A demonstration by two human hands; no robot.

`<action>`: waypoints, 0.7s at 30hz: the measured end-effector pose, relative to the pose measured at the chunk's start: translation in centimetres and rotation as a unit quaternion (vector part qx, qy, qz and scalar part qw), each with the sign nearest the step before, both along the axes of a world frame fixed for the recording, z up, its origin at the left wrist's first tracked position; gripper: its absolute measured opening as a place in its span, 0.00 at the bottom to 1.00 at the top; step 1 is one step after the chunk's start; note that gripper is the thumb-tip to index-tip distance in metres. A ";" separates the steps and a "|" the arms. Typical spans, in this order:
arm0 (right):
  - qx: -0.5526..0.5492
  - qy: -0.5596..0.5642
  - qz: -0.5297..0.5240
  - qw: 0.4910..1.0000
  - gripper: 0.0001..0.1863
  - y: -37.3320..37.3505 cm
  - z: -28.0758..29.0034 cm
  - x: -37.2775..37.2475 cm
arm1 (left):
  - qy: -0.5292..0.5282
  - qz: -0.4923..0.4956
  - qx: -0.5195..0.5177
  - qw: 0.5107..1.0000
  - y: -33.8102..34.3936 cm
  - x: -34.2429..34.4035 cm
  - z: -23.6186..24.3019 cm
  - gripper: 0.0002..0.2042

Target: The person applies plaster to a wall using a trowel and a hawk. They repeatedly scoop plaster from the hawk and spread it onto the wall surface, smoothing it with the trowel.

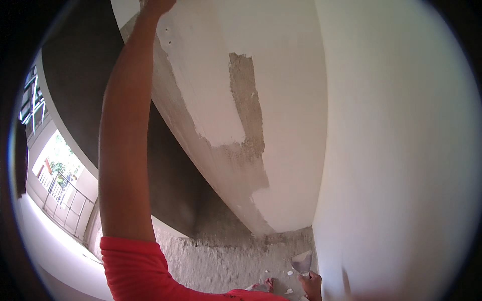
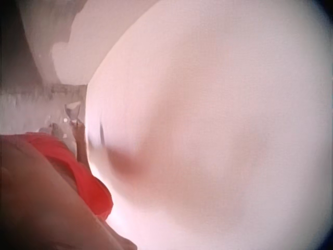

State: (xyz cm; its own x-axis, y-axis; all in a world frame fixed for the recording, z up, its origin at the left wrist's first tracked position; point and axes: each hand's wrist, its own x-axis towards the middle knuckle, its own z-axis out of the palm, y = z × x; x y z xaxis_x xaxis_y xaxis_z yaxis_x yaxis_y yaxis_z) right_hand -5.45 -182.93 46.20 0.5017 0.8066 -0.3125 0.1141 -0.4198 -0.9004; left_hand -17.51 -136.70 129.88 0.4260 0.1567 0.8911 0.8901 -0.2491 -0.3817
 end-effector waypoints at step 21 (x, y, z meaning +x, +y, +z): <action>-0.058 -0.062 0.046 0.995 0.16 -4.8 0.4 3.7 | -0.033 -0.025 -0.178 0.983 1.0 -7.9 -58.2 0.33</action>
